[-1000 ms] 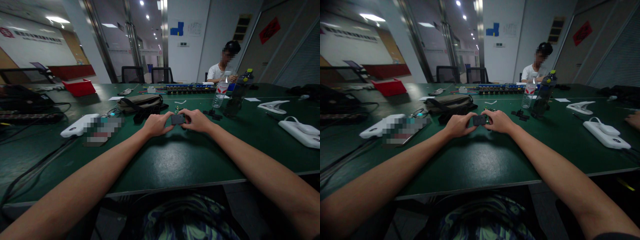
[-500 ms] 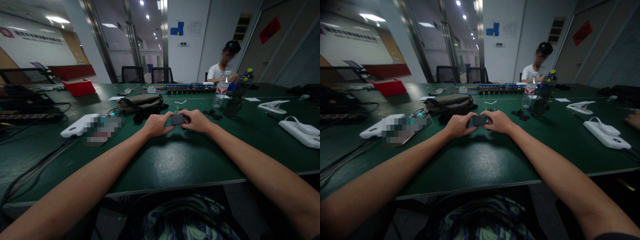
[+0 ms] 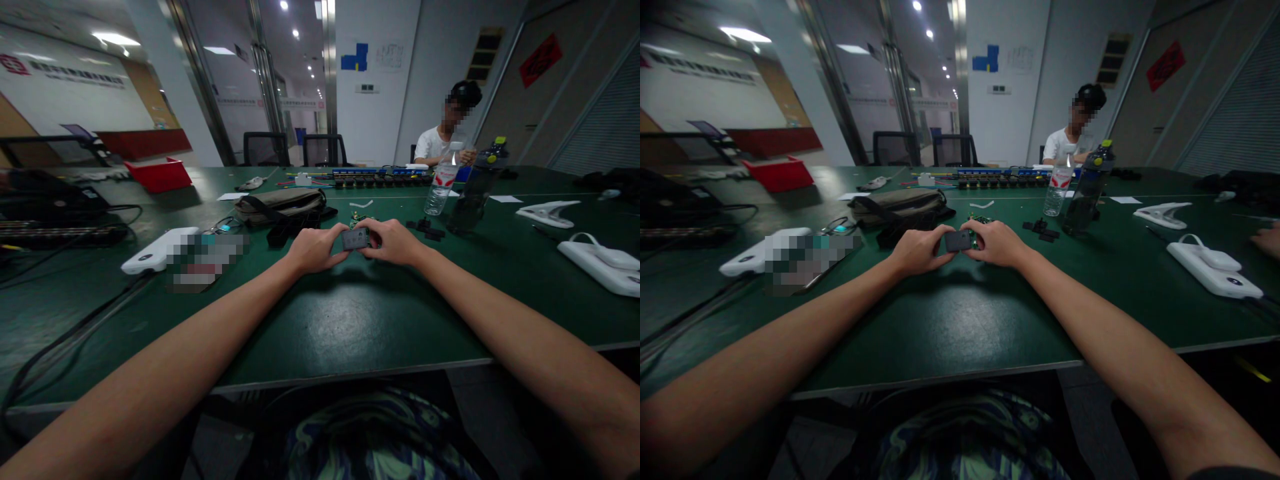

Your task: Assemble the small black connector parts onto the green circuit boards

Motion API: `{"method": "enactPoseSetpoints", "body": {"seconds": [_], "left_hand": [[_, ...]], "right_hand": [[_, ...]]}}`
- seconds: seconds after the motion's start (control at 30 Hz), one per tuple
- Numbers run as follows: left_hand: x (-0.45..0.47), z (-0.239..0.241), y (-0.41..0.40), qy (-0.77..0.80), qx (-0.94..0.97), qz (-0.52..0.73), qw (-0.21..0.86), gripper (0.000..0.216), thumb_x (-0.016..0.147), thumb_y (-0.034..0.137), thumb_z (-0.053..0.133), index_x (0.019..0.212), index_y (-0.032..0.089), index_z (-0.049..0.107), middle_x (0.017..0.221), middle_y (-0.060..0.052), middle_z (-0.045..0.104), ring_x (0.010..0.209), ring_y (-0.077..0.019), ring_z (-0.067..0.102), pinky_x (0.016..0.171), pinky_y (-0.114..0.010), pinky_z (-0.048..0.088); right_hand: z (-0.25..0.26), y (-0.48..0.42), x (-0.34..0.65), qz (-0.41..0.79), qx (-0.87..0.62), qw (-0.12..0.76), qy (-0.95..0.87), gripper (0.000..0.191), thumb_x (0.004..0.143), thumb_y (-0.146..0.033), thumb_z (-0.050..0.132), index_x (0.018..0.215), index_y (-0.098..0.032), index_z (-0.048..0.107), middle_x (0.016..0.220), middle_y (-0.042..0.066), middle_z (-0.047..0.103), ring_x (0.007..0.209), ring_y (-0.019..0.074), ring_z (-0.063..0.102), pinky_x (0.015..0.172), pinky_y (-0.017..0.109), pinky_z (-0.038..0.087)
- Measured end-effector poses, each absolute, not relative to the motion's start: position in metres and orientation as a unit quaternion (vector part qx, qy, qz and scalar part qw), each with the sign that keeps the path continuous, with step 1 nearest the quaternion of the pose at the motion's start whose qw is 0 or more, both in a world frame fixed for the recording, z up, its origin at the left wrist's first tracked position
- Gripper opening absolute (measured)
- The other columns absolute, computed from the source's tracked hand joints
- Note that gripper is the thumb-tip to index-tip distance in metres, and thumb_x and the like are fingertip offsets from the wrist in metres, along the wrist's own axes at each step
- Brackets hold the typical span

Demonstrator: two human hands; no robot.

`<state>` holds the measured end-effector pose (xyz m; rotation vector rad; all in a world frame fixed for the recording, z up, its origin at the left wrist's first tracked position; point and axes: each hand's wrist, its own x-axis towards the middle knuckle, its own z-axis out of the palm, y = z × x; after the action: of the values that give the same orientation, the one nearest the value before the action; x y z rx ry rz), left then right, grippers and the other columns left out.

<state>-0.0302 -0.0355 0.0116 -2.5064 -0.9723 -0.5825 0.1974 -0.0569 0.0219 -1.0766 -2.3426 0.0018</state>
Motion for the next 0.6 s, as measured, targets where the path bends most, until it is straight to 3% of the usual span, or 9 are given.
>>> {"method": "enactPoseSetpoints", "body": {"seconds": [0.6], "left_hand": [[-0.0291,0.0125,-0.0370,-0.352,-0.896,-0.209,0.173,0.047,0.089,0.051,0.050,0.121,0.017,0.056,0.076,-0.005,0.072,0.068,-0.0231,0.070,0.058,-0.028,0.043]], "right_hand": [[0.0231,-0.0581,0.1967,-0.002,-0.402,0.275,-0.873,0.037,0.079,-0.030,0.068,0.114,-0.018,0.063,0.065,-0.004,0.057,0.059,0.0119,0.053,0.063,0.023,0.034]]}}
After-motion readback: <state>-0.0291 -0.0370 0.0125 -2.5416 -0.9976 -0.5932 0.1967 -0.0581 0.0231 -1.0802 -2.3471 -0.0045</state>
